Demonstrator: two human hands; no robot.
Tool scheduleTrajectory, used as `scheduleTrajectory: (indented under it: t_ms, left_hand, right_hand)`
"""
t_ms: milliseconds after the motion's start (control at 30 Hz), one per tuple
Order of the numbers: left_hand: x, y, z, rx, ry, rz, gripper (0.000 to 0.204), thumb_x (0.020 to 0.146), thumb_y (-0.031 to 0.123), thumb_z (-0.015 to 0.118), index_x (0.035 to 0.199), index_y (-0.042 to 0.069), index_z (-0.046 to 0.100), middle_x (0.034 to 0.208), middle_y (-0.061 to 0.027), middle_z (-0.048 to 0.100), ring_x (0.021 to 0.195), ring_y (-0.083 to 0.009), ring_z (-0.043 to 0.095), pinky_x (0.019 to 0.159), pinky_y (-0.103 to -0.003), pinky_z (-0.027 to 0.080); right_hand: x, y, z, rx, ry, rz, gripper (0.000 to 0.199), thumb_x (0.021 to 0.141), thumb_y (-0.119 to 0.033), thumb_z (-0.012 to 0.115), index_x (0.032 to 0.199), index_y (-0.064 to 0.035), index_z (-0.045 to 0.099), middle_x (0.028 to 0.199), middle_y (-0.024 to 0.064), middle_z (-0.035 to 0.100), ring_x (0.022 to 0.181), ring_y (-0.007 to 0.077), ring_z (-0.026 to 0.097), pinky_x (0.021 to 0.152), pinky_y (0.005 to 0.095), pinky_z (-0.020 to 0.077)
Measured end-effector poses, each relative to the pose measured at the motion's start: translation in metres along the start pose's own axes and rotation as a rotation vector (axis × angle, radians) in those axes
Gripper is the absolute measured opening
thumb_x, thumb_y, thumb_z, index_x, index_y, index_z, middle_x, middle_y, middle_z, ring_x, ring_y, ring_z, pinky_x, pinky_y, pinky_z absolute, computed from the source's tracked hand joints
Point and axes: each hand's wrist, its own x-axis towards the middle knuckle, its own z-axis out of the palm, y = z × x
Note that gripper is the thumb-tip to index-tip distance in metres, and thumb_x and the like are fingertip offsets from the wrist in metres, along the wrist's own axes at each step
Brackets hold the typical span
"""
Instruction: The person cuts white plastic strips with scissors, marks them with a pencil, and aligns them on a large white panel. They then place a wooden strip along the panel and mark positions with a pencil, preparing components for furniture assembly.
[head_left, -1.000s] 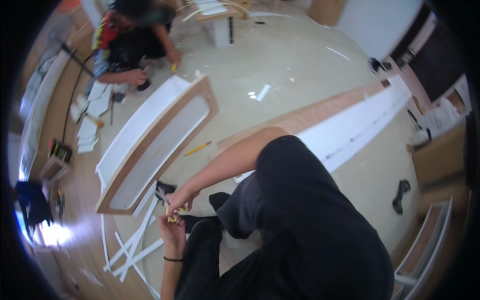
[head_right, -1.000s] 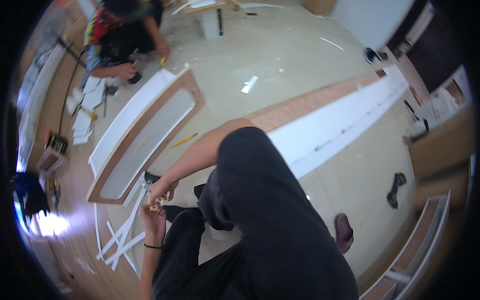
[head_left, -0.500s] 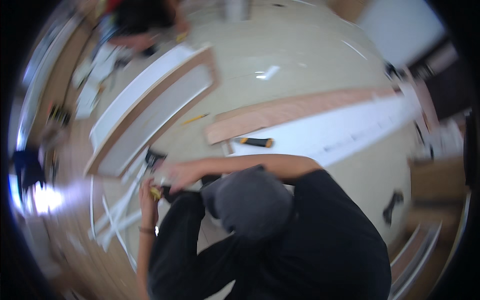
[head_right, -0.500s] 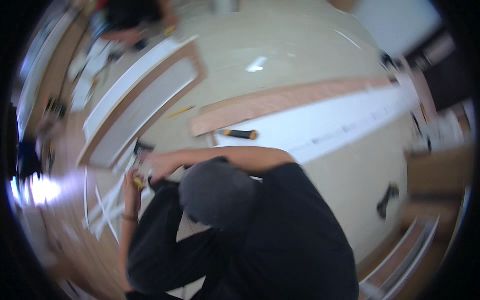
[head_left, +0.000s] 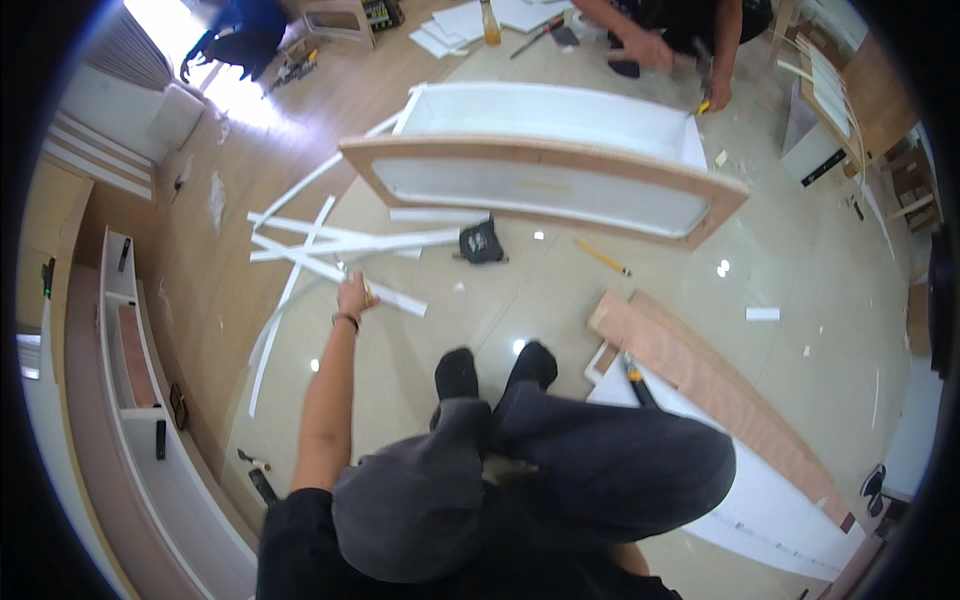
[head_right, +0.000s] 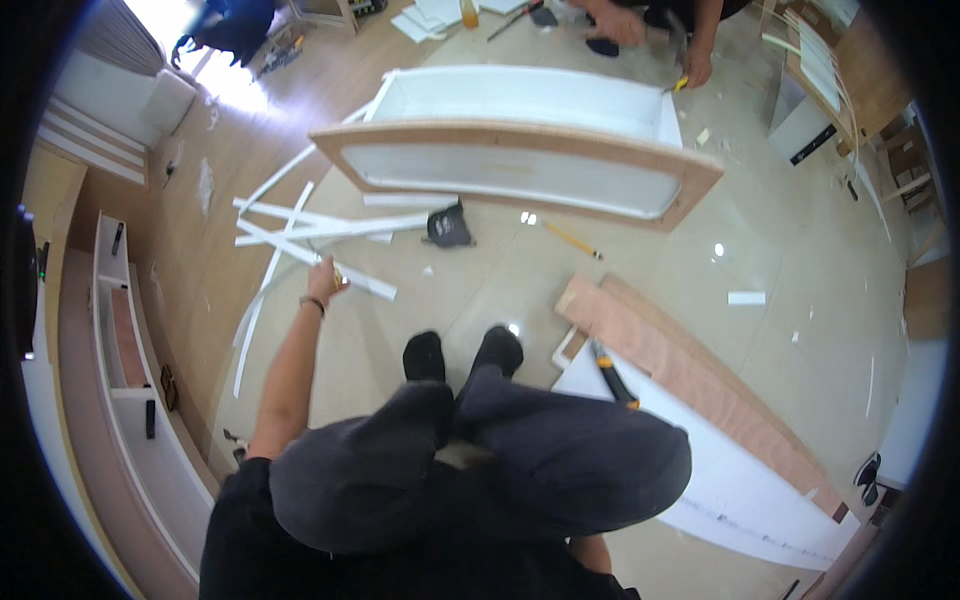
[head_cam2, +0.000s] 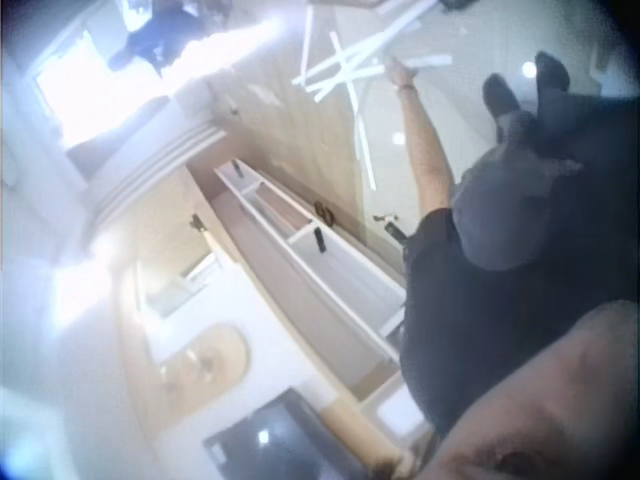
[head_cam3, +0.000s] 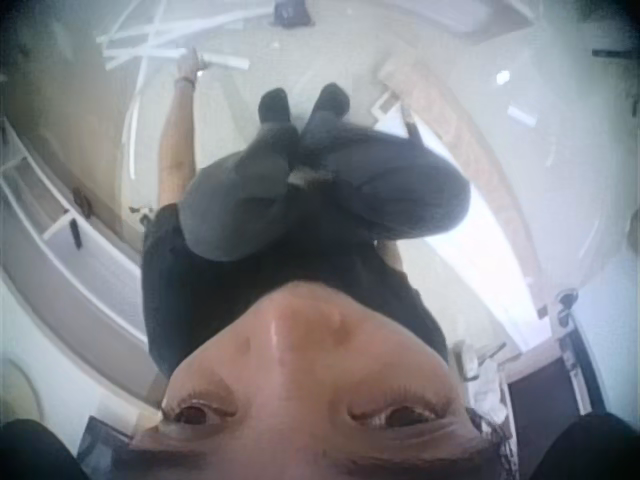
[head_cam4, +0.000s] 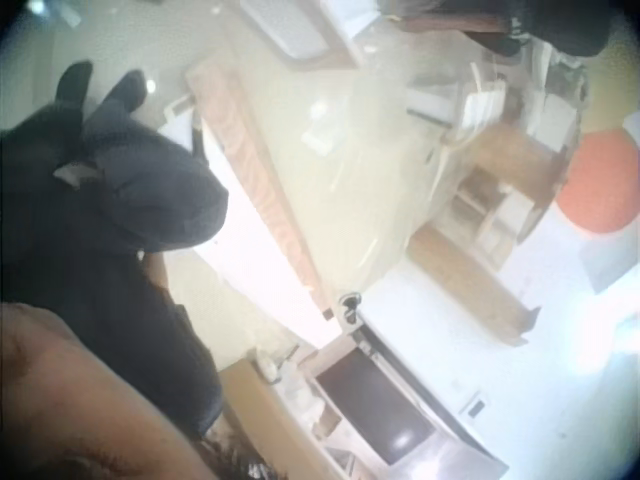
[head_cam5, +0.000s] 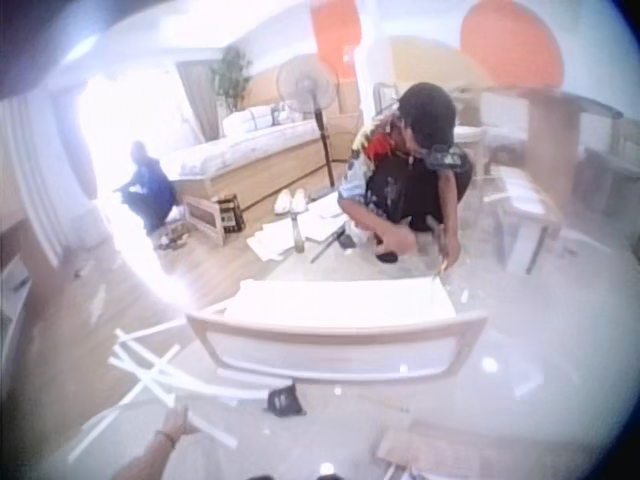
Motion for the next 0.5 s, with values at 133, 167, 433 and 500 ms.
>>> scheduleTrajectory:
  t_ms: [133, 167, 433, 500]
  left_hand:
    - [0.002, -0.029, 0.042, -0.116, 0.152, -0.198, 0.072, 0.093, 0.055, 0.056, 0.138, 0.001, 0.041, 0.131, -0.0212, 0.052, 0.118, -0.0386, 0.055, 0.086, -0.060, 0.053]
    - [0.004, -0.022, 0.050, 0.066, 0.278, -0.207, 0.076, 0.093, 0.057, 0.056, 0.141, 0.000, 0.037, 0.136, -0.0239, 0.047, 0.125, -0.0404, 0.049, 0.093, -0.060, 0.047]
    - [0.019, 0.104, 0.014, 1.189, 0.804, 0.515, 0.073, 0.084, 0.029, 0.061, 0.143, -0.003, 0.031, 0.141, -0.0369, 0.034, 0.130, -0.0485, 0.040, 0.107, -0.052, 0.037]
    - [0.038, 0.150, 0.020, 1.215, 0.763, 0.637, 0.069, 0.082, 0.025, 0.062, 0.138, -0.004, 0.035, 0.135, -0.0350, 0.039, 0.126, -0.0466, 0.043, 0.105, -0.051, 0.038]
  right_hand:
    - [-0.025, -0.020, 0.016, -0.057, 0.190, 0.129, 0.057, 0.089, -0.025, 0.055, 0.135, 0.0035, 0.038, 0.139, 0.0232, 0.040, 0.126, 0.0395, 0.043, 0.099, 0.0424, 0.0454]
    - [-0.031, -0.025, 0.016, -0.084, 0.213, 0.160, 0.057, 0.091, -0.025, 0.054, 0.137, 0.0034, 0.037, 0.140, 0.0232, 0.039, 0.127, 0.0397, 0.042, 0.100, 0.0423, 0.0451]
    - [-0.039, -0.037, -0.017, -0.152, 0.125, 0.155, 0.059, 0.099, -0.027, 0.048, 0.147, 0.0023, 0.029, 0.152, 0.0234, 0.030, 0.137, 0.0415, 0.035, 0.105, 0.0434, 0.0427]
    - [-0.023, -0.052, -0.035, -0.175, 0.138, 0.184, 0.060, 0.101, -0.028, 0.046, 0.150, 0.0020, 0.027, 0.156, 0.0234, 0.028, 0.140, 0.0420, 0.033, 0.106, 0.0438, 0.0420]
